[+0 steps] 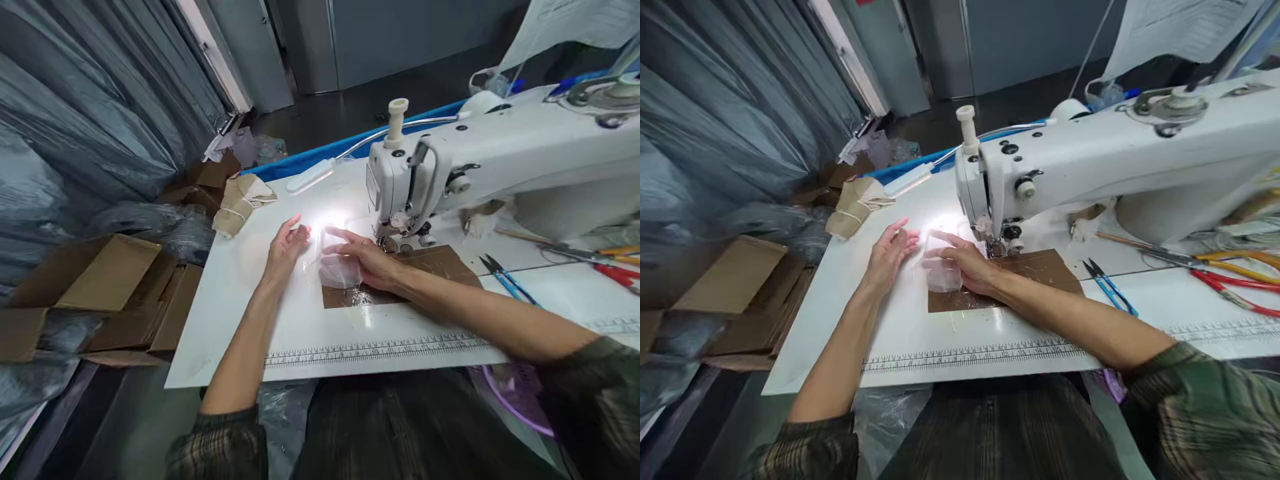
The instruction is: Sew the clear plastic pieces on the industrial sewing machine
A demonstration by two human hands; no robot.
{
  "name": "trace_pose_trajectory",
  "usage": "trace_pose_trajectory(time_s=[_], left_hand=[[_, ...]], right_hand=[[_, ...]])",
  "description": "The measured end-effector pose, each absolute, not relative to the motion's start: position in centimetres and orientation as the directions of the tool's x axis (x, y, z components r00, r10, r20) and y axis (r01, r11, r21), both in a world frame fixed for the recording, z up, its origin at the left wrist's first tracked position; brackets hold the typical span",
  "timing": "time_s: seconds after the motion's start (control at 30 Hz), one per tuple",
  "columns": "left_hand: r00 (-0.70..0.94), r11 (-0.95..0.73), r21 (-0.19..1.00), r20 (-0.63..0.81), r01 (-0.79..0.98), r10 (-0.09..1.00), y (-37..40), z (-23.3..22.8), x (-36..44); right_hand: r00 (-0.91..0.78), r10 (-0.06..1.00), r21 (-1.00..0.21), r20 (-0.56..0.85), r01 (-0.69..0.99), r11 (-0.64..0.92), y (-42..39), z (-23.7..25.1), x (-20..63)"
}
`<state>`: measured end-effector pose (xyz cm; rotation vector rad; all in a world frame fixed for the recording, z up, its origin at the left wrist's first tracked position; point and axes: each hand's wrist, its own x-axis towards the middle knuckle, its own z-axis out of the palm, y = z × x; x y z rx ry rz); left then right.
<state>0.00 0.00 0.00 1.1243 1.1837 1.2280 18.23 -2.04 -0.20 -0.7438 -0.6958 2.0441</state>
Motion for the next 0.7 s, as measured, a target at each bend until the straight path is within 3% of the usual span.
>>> trace_pose_trajectory(time_s=[0.1,0.17,0.33,0.4,0.5,0.57,0.63,0.7], left_hand=[[0.213,0.160,0.943,-0.099,-0.292,0.972,-2.1,-0.3,2.7],[0.272,0.222,0.898,-0.122,-0.380,0.955,-3.2,-0.7,4.2],[0.193,0.256,0.879,-0.192,-0.402,0.962,-4.4,-1.5,6.3],[0.118,0.222,0.892,-0.190,-0.394,0.975,-4.4,-1.6,6.5],[-0.006,0.166,0.916,-0.181,-0.365,0.984,-4.1,-1.6,6.7],[-0.062,0.170,0.929,-0.201,-0.329,0.978,-3.9,-1.7,6.7],[-0.084,0.180,0.936,-0.214,-0.303,0.973,-3.9,-1.8,6.7],[-0.082,0.160,0.944,-0.191,-0.289,0.978,-4.0,-2.0,6.7]], right_hand=[[-0.484,0.859,-0.676,-0.167,-0.578,-0.457,-3.6,0.1,19.5],[-0.462,0.875,-0.667,-0.142,-0.608,-0.430,-4.4,-0.1,20.1],[-0.309,0.936,-0.700,-0.165,-0.632,-0.332,-5.6,-1.9,20.5],[-0.330,0.928,-0.740,-0.174,-0.578,-0.344,-6.1,-2.4,20.7],[-0.426,0.897,-0.899,-0.118,-0.338,-0.279,-7.5,-2.4,22.3],[-0.410,0.912,-0.999,0.000,-0.039,-0.018,-8.8,-2.2,24.9],[-0.323,0.932,-0.909,0.168,0.314,0.273,-10.1,-2.0,28.4],[-0.205,0.930,-0.723,0.304,0.586,0.365,-11.2,-2.0,32.5]])
